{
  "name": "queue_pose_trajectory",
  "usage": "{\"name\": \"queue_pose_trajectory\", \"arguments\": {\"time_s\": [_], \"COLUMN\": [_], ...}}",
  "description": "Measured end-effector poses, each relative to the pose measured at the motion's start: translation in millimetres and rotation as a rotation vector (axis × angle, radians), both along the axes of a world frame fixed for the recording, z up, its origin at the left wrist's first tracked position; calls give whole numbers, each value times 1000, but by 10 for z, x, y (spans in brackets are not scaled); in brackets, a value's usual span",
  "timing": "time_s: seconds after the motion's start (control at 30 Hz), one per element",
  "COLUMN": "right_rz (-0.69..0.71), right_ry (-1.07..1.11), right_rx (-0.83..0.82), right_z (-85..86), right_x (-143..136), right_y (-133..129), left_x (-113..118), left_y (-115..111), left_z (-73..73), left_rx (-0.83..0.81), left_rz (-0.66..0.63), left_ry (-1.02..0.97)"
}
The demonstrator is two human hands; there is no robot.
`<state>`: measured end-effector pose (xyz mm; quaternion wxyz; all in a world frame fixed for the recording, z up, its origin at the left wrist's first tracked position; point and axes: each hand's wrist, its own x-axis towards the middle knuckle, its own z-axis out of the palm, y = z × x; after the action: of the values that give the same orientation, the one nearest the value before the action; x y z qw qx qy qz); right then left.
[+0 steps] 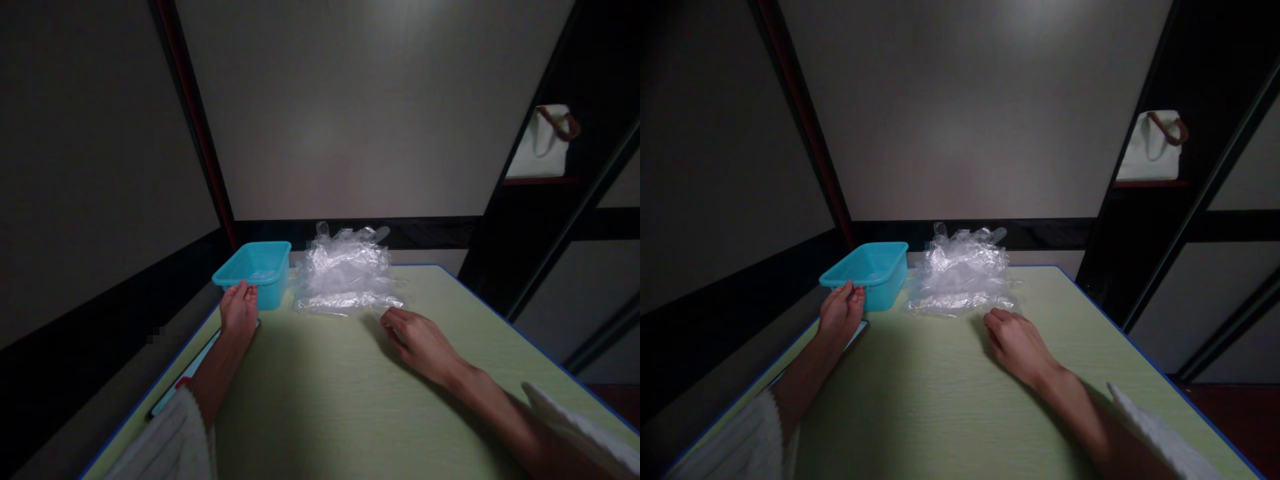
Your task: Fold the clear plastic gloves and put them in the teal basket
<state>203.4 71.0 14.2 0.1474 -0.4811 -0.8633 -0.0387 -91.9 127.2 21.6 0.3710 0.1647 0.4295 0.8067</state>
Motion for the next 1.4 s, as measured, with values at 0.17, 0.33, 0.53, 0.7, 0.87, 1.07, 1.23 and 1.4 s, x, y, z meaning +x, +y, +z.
{"name": "queue_pose_trajectory", "arguments": {"time_s": [0.17,0.33,0.53,0.7,0.87,1.07,1.23,1.4], "right_rz": [16,28,44,59,74,88,102,106], "right_ry": [-27,-50,-77,-92,-96,-100,-102,-93], "right_rx": [-9,-16,-31,-46,-67,-77,-89,-117], "right_z": [18,26,4,-16,-9,-16,-19,-29], "right_x": [-12,-35,-53,-62,-77,-82,-92,-115], "right_y": [-21,-36,-39,-44,-62,-82,-98,-118], "left_x": [-40,157,738,793,721,722,726,730], "left_y": [-20,-189,-403,-466,-460,-468,-530,-619], "left_z": [-84,-237,-359,-385,-346,-362,-364,-376], "left_rx": [9,5,81,14,-128,-122,-79,-5], "left_rz": [14,3,-328,-495,-511,-554,-616,-710], "left_ry": [119,412,1037,1454,1844,1836,1833,1790]}}
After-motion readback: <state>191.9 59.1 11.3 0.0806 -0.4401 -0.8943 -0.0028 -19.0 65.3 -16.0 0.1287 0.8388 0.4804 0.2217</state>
